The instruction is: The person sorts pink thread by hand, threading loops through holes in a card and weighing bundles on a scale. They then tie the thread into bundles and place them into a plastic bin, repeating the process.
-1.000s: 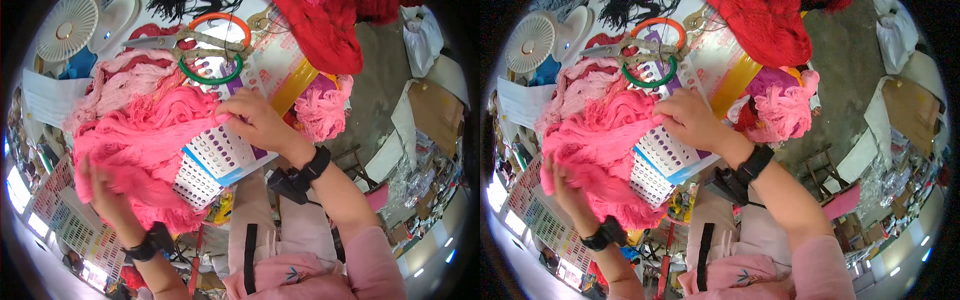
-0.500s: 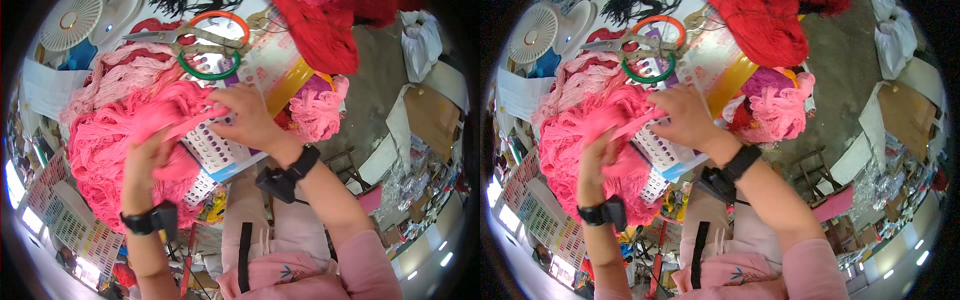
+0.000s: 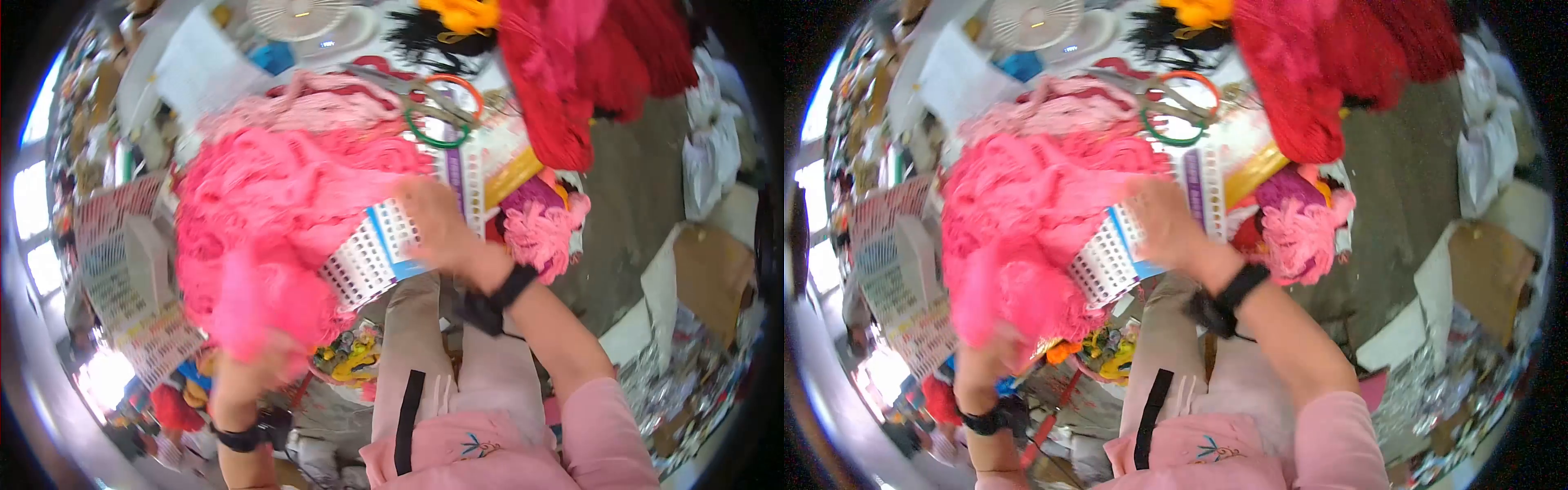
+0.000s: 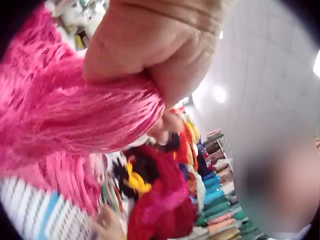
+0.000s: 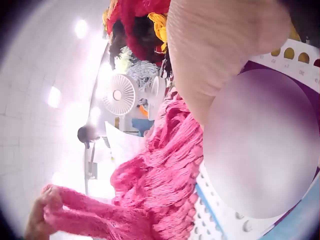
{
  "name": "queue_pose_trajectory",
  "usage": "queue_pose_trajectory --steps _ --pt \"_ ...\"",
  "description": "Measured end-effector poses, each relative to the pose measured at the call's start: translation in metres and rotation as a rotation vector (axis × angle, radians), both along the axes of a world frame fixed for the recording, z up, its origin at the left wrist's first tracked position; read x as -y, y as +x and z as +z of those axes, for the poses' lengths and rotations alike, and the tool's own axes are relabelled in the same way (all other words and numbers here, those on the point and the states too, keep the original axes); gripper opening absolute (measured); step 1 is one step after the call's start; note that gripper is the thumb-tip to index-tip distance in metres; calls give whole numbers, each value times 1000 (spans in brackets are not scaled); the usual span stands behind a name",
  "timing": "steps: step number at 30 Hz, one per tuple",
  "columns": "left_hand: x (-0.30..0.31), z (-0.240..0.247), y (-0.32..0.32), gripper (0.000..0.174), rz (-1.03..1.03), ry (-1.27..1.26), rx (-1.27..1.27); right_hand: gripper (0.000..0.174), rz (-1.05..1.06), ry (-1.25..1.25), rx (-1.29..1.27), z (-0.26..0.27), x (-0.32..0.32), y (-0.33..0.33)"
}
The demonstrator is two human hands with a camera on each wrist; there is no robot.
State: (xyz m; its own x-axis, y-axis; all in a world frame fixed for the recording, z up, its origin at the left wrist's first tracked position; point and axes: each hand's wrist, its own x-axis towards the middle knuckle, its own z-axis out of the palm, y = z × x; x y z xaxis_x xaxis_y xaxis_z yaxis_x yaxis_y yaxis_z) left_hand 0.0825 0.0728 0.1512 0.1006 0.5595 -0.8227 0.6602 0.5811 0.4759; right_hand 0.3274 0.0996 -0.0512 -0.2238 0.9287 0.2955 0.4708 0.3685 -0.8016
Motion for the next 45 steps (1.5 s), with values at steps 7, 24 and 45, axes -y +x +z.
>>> queue_pose_trajectory --steps 7,24,45 --pt "125 11 -26 27 -231 -172 213 28 1332 -609 -14 122 116 -93" --pt "316 -47 -72 52 1595 289 1080 30 1490 -2086 -71 87 247 -204" --pt "632 -103 -183 39 1872 -60 890 46 1857 -444 662 -45 344 -324"
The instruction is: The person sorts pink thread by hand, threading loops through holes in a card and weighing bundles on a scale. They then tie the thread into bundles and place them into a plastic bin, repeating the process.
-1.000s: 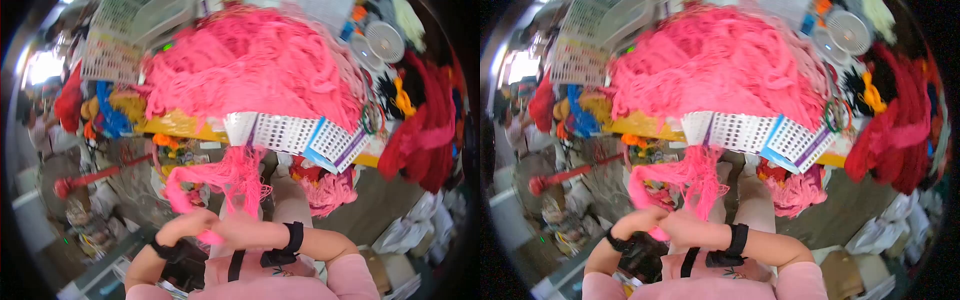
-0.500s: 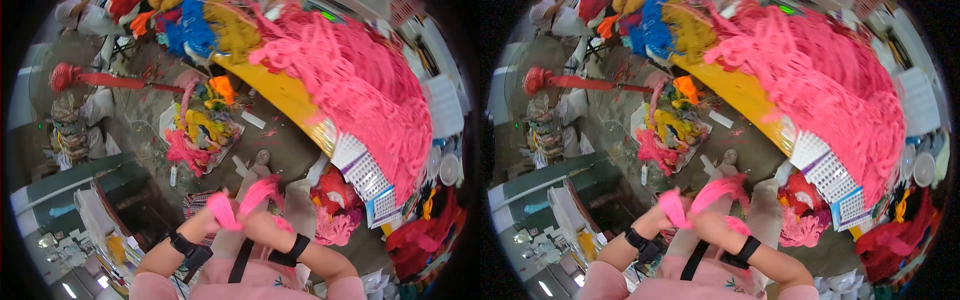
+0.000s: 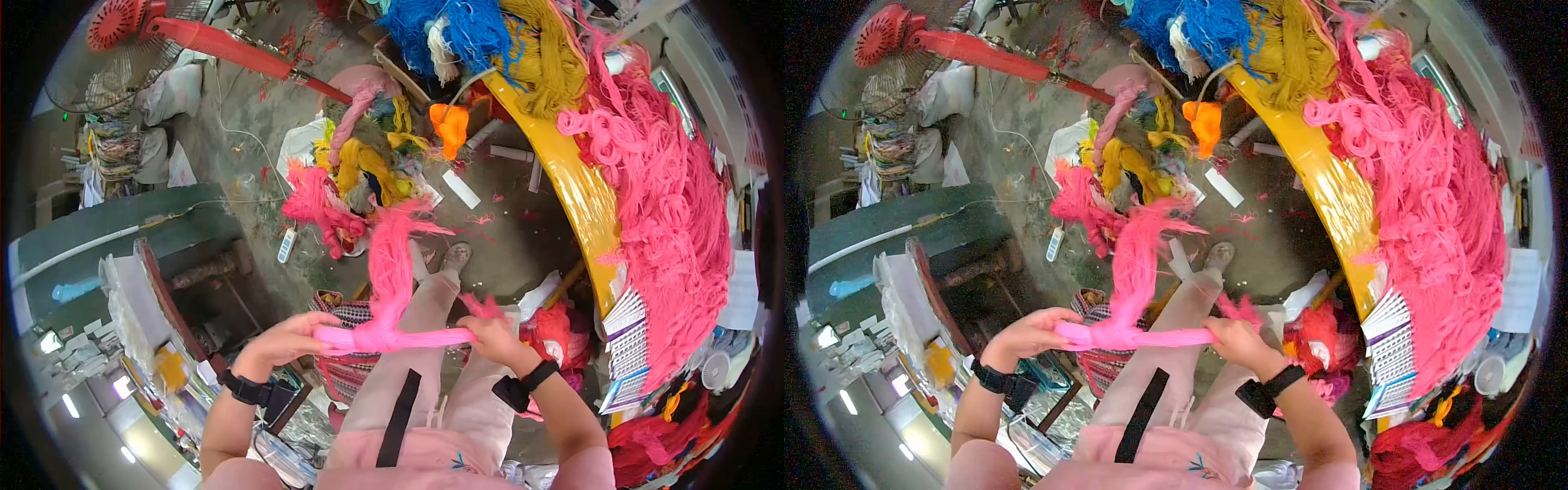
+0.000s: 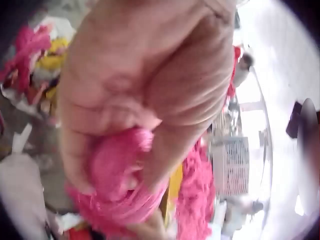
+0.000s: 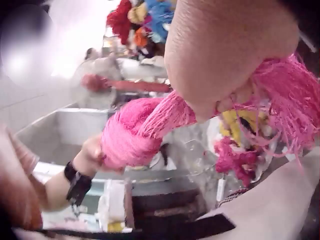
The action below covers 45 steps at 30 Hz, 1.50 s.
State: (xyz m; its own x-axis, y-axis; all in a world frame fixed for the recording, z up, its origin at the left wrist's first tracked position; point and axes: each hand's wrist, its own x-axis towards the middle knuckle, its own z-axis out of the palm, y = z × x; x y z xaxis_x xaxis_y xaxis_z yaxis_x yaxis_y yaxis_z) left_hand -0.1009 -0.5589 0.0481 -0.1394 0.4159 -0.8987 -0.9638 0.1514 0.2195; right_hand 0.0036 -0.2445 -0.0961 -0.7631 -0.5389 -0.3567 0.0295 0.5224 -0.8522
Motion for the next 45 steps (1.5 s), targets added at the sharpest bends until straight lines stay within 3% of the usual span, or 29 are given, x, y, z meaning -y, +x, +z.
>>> queue_pose_trajectory --steps 1,2,3,5,8,11,15,16,17,18,19,20,21,22,24,27,31,33,37,39,40,41,42,43,45 --pt "13 -6 -1 35 2 -81 -92 47 67 -31 17 -2 8 -16" --pt "25 -17 -7 32 -137 -233 -235 48 129 -61 46 -2 16 -27" --pt "32 -21 -16 27 -50 -415 -349 48 121 -56 62 3 25 -37" --pt "68 -48 -24 19 -20 -767 -703 44 -98 -34 -144 8 38 -62" --pt "113 -62 -42 23 -515 -1257 -1089 45 -60 41 -135 -3 29 -61" --pt "145 -89 -54 23 -601 -1407 -1108 46 -63 153 -55 -27 14 -33" --pt "165 -148 -57 26 -752 -1193 -1148 44 -158 366 221 -45 -7 9" --pt "149 -162 -59 29 -667 -983 -1124 41 -204 390 298 -51 -12 21" --pt "153 -190 -59 33 -586 -816 -942 37 -265 416 384 -57 -17 36" --pt "131 -200 -56 37 -524 -761 -962 32 -366 424 413 -62 -23 49" --pt "91 -192 -65 39 -621 -721 -752 27 -467 428 438 -68 -26 64" --pt "66 -196 -63 39 -512 -643 -653 24 -588 479 427 -78 -26 83" --pt "52 -200 -66 36 -583 -556 -519 20 -699 522 407 -89 -25 102" --pt "49 -216 -68 33 -763 -570 -485 20 -778 548 439 -95 -26 118" --pt "0 -209 -61 27 -765 -385 -532 18 -1019 474 520 -106 -31 144" --pt "-70 -187 -53 23 -856 -311 -497 18 -1288 376 511 -121 -30 194" --pt "-113 -193 -49 19 -1068 -303 -588 17 -1466 351 465 -132 -38 270" --pt "-154 -170 -34 18 -1054 -491 -501 19 -1679 436 763 -145 -48 316" --pt "-200 -163 -14 18 -1109 -561 -449 31 -2256 771 817 -164 -72 420" --pt "-215 -161 -10 19 -1359 -306 -562 37 -2321 900 819 -161 -96 458" --pt "-220 -165 -11 19 -1385 -309 -574 42 -2211 995 827 -150 -114 468" --pt "-226 -171 -12 21 -1576 -111 -669 48 -2095 1085 828 -140 -131 474" --pt "-235 -176 -11 25 -1755 103 -757 48 -2117 1072 835 -136 -143 480" --pt "-255 -171 3 25 -1772 103 -766 53 -2011 1127 813 -136 -153 485" --pt "-289 -164 33 36 -1400 -217 -394 58 -1917 1171 792 -145 -164 492"
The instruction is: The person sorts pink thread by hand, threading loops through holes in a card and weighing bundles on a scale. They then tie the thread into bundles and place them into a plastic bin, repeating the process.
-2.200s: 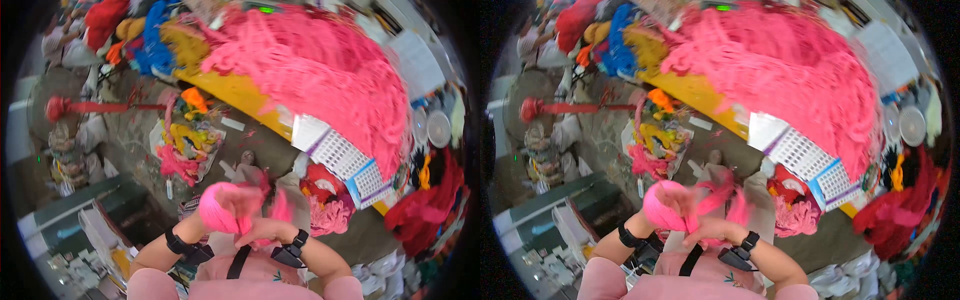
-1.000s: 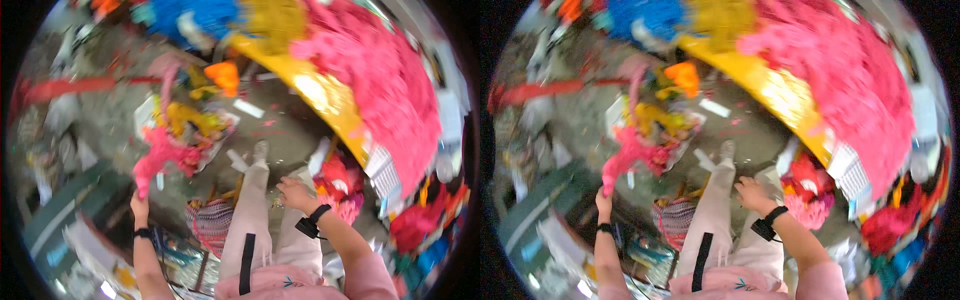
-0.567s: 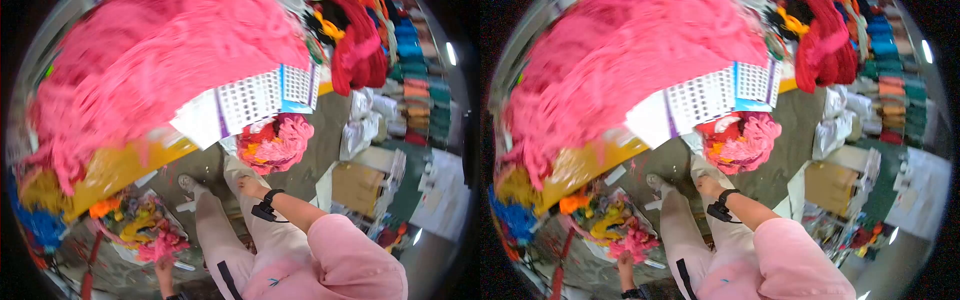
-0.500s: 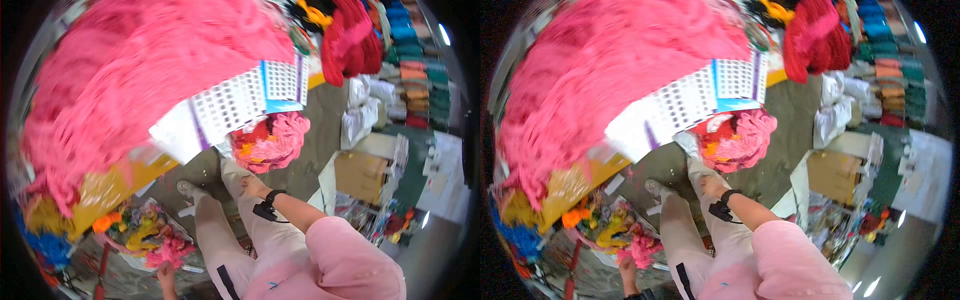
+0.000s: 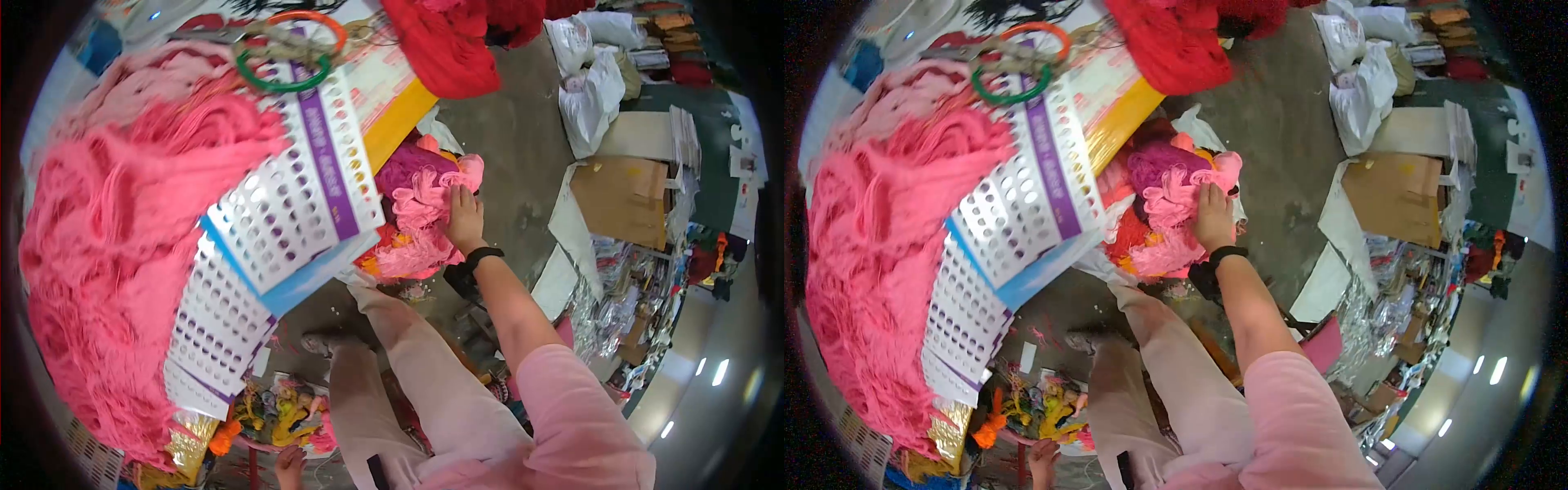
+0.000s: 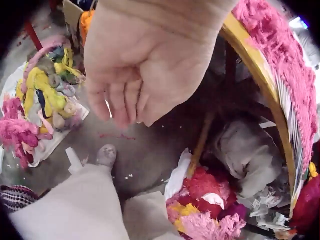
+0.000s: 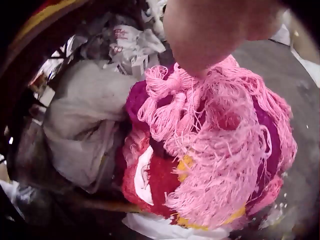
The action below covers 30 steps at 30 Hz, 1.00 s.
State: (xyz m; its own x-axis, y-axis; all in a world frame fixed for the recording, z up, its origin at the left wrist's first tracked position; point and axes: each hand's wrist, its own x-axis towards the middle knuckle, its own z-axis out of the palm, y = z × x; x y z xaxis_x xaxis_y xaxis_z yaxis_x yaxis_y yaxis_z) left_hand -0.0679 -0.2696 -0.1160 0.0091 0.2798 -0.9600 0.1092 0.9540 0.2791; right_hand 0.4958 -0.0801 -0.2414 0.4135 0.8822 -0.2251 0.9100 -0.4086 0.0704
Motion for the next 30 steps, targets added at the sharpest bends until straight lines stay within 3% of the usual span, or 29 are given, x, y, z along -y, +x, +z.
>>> queue_pose_trajectory --steps 4,5,7,8,10,11,12,14,15,16,18,19,21,22,24,25,26,28,30 --pt "-36 -1 33 37 -40 -72 -13 57 -64 -78 45 -32 4 7" --pt "-46 -1 48 27 -5 -127 -143 53 49 -41 59 -48 10 11" --pt "-53 -3 57 19 -1 -160 -261 41 221 24 4 -46 11 10" --pt "-57 0 60 19 -15 -163 -261 41 208 19 5 -43 14 9" --pt "-74 10 81 18 22 -171 -325 39 195 63 -227 -28 12 5" --pt "-81 14 88 18 13 -168 -328 37 231 225 -265 -20 12 4" --pt "-88 17 95 18 4 -209 -372 37 223 227 -266 -11 14 2" --pt "-90 18 93 19 -8 -247 -416 39 -328 14 -758 11 19 -1" --pt "-88 16 89 20 17 -216 -342 35 -398 194 -839 28 20 -4" --pt "-87 16 86 21 42 -184 -268 35 -399 196 -840 26 25 0" --pt "-92 21 93 21 20 -209 -314 30 -943 571 -1367 21 41 13" --pt "-98 26 102 20 -1 -234 -357 30 -943 574 -1370 33 39 18" --pt "-102 32 113 20 -5 -216 -373 27 -1350 813 -1782 63 34 31" --pt "-101 37 113 19 -9 -203 -387 27 -1348 813 -1788 75 38 35" --pt "-90 34 102 18 28 -151 -304 28 -1186 825 -2223 100 46 48" --pt "-87 34 99 17 61 -105 -217 28 -1145 711 -2421 114 50 52" --pt "-83 36 97 17 72 -97 -213 28 -1129 702 -2427 127 53 52" --pt "-89 46 100 18 29 3 -26 29 -791 225 -2401 176 42 38" --pt "-103 62 114 17 -61 135 86 31 -780 128 -2397 217 33 1"
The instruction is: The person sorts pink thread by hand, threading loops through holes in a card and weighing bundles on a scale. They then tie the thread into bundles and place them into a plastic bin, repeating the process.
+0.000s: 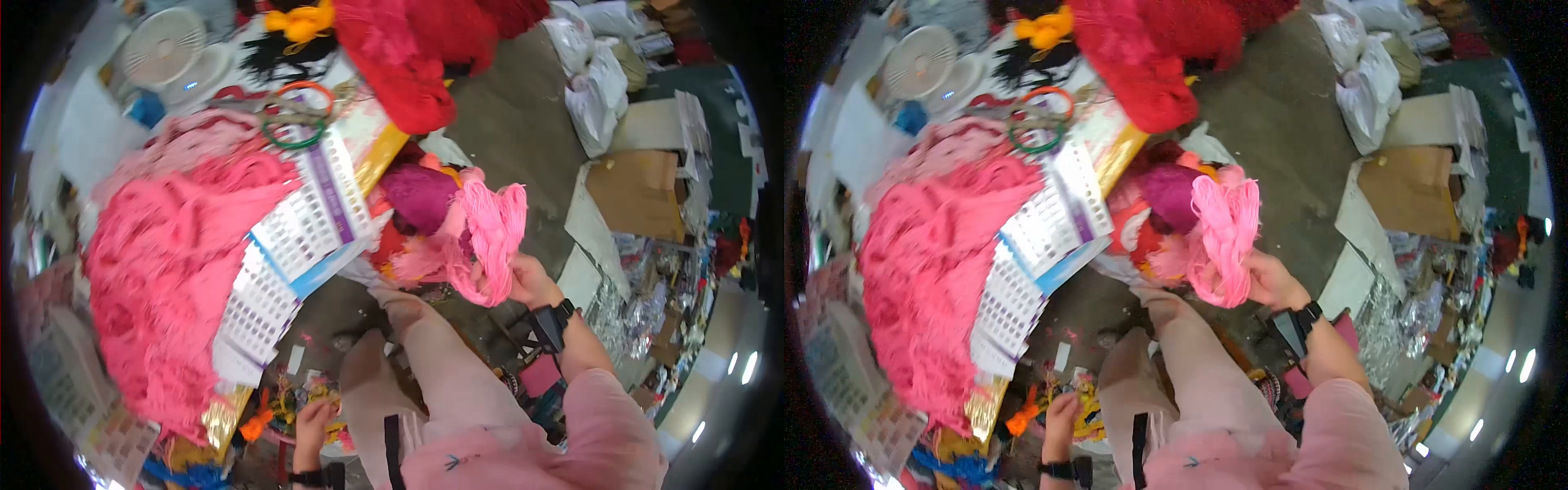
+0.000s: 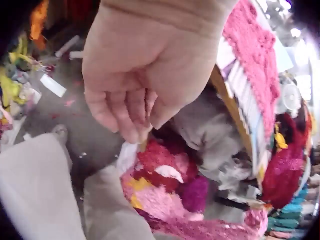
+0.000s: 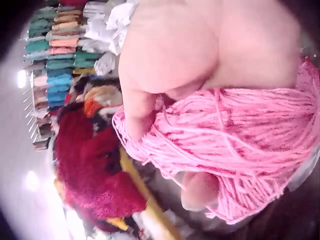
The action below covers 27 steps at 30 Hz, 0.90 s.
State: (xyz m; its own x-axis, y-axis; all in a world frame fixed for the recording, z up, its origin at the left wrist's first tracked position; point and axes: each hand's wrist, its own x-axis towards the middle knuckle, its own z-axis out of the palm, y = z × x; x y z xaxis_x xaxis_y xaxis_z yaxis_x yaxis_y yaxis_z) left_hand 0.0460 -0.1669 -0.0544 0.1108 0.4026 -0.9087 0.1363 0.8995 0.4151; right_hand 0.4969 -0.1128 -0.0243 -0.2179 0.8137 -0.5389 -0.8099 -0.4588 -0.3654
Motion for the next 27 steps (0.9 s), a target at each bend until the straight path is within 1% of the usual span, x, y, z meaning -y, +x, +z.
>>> queue_pose_trajectory --steps 2,3,6,8,9,10,11,12,14,15,16,18,19,20,22,23,27 --pt "-28 30 21 16 -200 180 136 37 140 -10 184 38 -9 -48" --pt "-42 49 35 15 -171 265 218 40 225 44 180 56 -15 -71" --pt "-67 123 63 17 -43 555 479 39 403 175 75 83 -12 -132" --pt "-67 154 63 27 100 584 522 37 518 238 79 108 -12 -176" --pt "-66 165 62 27 130 618 500 38 569 325 311 117 -9 -197" --pt "-63 174 60 31 163 718 496 40 608 413 545 126 -6 -215" --pt "-57 183 54 37 193 810 490 40 641 436 536 135 -3 -231" --pt "-52 190 44 37 220 831 478 43 733 496 702 144 1 -245" --pt "-38 197 26 42 309 802 425 48 894 619 1046 160 9 -271" --pt "-30 193 11 36 349 799 433 49 728 925 1059 168 10 -287" --pt "-23 194 -4 36 371 819 426 49 743 953 1055 172 12 -295" --pt "-11 200 -31 30 497 664 605 48 875 726 871 176 17 -311" --pt "-5 207 -40 26 576 661 715 49 677 703 622 185 20 -329" --pt "0 215 -47 26 592 682 713 49 695 723 620 189 20 -337" --pt "6 226 -59 27 719 663 825 47 737 494 236 200 17 -354" --pt "10 229 -64 27 728 673 825 40 703 404 148 209 17 -361" --pt "10 236 -78 26 786 629 934 34 688 341 121 209 16 -375"
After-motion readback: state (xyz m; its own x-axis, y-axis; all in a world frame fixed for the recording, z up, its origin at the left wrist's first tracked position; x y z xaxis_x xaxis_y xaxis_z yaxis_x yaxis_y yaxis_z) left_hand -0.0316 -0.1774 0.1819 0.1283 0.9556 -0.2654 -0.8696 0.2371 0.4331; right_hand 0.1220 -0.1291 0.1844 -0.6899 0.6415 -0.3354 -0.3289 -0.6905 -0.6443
